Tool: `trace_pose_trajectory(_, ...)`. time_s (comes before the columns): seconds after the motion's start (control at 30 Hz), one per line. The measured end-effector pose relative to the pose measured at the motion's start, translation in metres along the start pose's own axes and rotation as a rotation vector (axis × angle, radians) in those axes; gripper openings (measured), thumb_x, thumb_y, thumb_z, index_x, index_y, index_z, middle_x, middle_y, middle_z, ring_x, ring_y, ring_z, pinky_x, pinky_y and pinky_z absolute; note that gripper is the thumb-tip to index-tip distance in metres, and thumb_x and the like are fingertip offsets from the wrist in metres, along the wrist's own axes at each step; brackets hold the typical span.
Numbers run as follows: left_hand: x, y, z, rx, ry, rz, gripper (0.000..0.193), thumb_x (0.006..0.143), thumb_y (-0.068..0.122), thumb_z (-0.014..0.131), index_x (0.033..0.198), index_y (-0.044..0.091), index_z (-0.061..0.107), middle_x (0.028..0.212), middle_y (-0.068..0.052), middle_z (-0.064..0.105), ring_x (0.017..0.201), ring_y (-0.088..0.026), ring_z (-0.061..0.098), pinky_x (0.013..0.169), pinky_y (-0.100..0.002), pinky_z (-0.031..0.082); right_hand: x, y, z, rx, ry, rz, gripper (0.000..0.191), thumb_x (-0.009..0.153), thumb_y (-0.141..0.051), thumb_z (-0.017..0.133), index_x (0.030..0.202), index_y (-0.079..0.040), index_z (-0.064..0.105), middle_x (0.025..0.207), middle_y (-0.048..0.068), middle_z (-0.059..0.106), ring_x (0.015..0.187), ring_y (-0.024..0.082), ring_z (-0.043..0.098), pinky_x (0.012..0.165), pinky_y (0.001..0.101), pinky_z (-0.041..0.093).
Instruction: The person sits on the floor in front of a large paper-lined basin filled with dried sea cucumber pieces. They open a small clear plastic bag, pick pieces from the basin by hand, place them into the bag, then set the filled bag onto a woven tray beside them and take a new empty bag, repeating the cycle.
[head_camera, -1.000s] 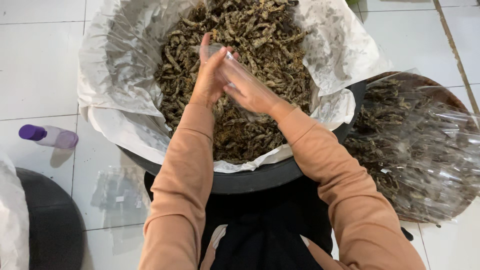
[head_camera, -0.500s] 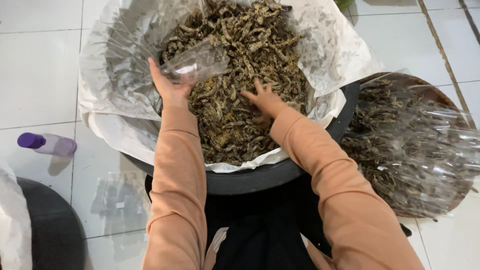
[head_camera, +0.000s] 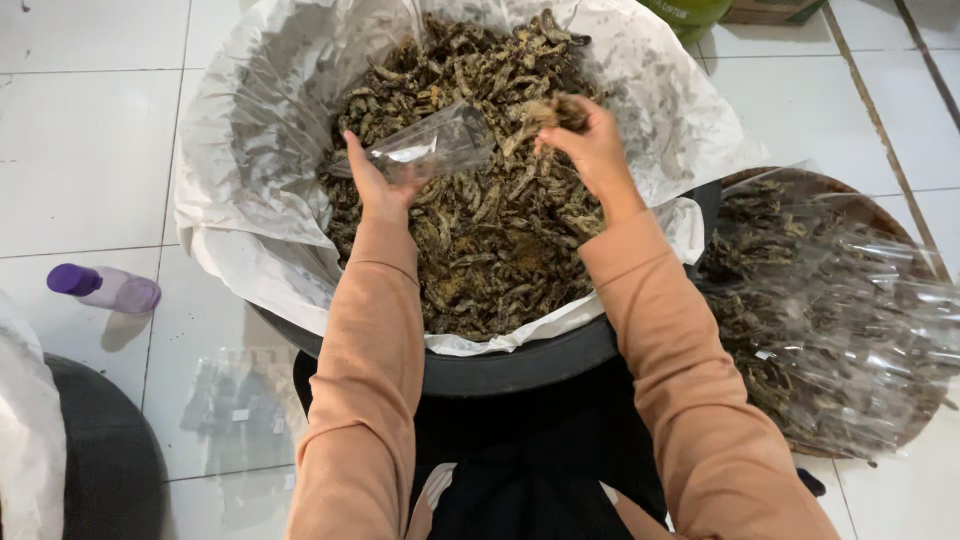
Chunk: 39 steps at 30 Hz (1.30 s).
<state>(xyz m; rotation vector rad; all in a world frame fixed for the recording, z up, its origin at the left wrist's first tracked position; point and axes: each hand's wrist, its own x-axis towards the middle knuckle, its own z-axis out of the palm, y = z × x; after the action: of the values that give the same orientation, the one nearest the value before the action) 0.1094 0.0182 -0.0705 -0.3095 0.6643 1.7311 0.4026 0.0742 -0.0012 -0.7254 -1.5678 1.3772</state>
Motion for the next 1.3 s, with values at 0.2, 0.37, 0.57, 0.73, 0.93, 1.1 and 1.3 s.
trace_pose_trajectory(0.2,0.003,-0.013,0.0,0.039,-0.191,-0.111,0.102,0.074,0.076,0.06,0.148,0.01,0.038,0.148,-0.021,0.045,0.13,-0.044,0.049,0.103,-0.074,0.042,-0.001,0.01,0.001,0.366,-0.103,-0.114,0.027,0.095,0.007,0.074,0.12,-0.001,0.068,0.115,0.013,0.074,0.096,0.024,0.075,0.089,0.0445,0.066)
trace_pose_trajectory(0.37,0.003,-0.037,-0.004,0.15,-0.14,-0.133,0.107,0.082,0.08,0.054,0.154,0.002,0.037,0.152,-0.022,0.043,0.136,-0.041,0.046,0.11,-0.069,0.045,0.001,0.018,0.011,0.059,-0.177,-0.14,0.032,0.094,0.002,0.079,0.123,-0.002,0.067,0.123,0.006,0.072,0.109,0.016,0.07,0.099,0.0345,0.061)
trace_pose_trajectory(0.57,0.005,-0.046,-0.009,0.184,-0.296,-0.163,0.109,0.087,0.085,0.043,0.154,-0.001,0.036,0.155,-0.028,0.042,0.142,-0.048,0.043,0.107,-0.067,0.045,-0.002,0.012,0.014,-0.204,-0.15,-0.132,0.043,0.094,-0.007,0.081,0.135,-0.006,0.067,0.115,0.002,0.068,0.099,0.013,0.064,0.088,0.0244,0.054)
trace_pose_trajectory(0.73,0.002,-0.044,-0.009,0.171,-0.135,-0.11,0.104,0.085,0.083,0.036,0.157,0.008,0.031,0.156,-0.025,0.036,0.148,-0.045,0.035,0.113,-0.069,0.04,-0.004,0.006,0.023,-0.442,0.105,-0.423,0.028,0.097,-0.009,0.083,0.12,-0.006,0.068,0.112,0.002,0.063,0.1,0.014,0.064,0.089,0.0276,0.056)
trace_pose_trajectory(0.93,-0.004,-0.045,-0.006,0.175,-0.089,-0.076,0.105,0.088,0.084,0.029,0.161,0.008,0.022,0.16,-0.028,0.028,0.149,-0.048,0.03,0.118,-0.069,0.034,-0.002,-0.004,0.028,-0.366,-0.131,-0.047,0.019,0.101,-0.011,0.07,0.121,-0.009,0.07,0.097,0.004,0.069,0.079,0.009,0.063,0.069,0.0222,0.056)
trace_pose_trajectory(1.1,-0.002,-0.048,-0.009,0.245,-0.105,-0.103,0.104,0.087,0.084,0.03,0.16,0.01,0.02,0.162,-0.027,0.028,0.15,-0.046,0.031,0.118,-0.069,0.031,-0.003,0.017,0.028,-0.448,-0.229,-0.161,0.027,0.1,-0.003,0.063,0.126,-0.006,0.071,0.126,0.007,0.067,0.084,0.01,0.06,0.069,0.0182,0.05)
trace_pose_trajectory(1.3,0.0,-0.051,-0.007,0.141,-0.098,-0.141,0.108,0.085,0.086,0.031,0.161,0.01,0.02,0.161,-0.025,0.031,0.148,-0.046,0.035,0.117,-0.067,0.035,0.015,0.044,0.018,-0.332,0.223,-0.345,0.009,0.11,-0.009,0.072,0.118,-0.009,0.072,0.122,0.011,0.066,0.107,0.02,0.071,0.099,0.0303,0.063)
